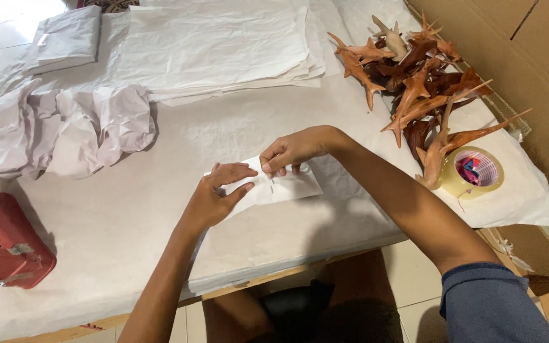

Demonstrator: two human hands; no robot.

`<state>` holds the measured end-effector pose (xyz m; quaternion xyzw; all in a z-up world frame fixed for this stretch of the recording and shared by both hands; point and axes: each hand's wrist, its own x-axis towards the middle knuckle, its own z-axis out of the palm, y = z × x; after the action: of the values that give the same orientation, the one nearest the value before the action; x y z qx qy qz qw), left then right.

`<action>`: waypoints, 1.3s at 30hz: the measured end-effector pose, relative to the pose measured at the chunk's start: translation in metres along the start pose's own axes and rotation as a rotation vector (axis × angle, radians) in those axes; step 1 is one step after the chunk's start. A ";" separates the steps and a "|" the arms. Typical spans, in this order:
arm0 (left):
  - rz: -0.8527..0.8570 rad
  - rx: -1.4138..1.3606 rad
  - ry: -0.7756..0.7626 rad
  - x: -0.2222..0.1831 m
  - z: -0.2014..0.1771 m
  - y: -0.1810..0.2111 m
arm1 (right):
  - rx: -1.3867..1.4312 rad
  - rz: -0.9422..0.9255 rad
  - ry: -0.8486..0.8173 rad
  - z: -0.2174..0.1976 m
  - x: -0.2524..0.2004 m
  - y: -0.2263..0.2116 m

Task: Wrapping wooden figurines in tissue paper and securing the packaging with tape.

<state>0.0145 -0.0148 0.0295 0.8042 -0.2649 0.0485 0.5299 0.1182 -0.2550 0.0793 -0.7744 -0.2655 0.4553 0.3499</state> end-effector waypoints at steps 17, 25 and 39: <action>-0.071 0.006 -0.109 0.009 -0.007 0.026 | -0.149 0.224 -0.027 -0.007 0.012 -0.026; -0.103 0.019 -0.141 0.009 -0.011 0.026 | 0.003 0.233 0.013 -0.009 0.016 -0.021; -0.100 0.024 -0.166 0.009 -0.015 0.031 | 0.049 0.207 0.061 -0.011 -0.001 -0.027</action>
<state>0.0108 -0.0147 0.0647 0.8238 -0.2669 -0.0418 0.4983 0.1256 -0.2424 0.1047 -0.8024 -0.1620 0.4717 0.3277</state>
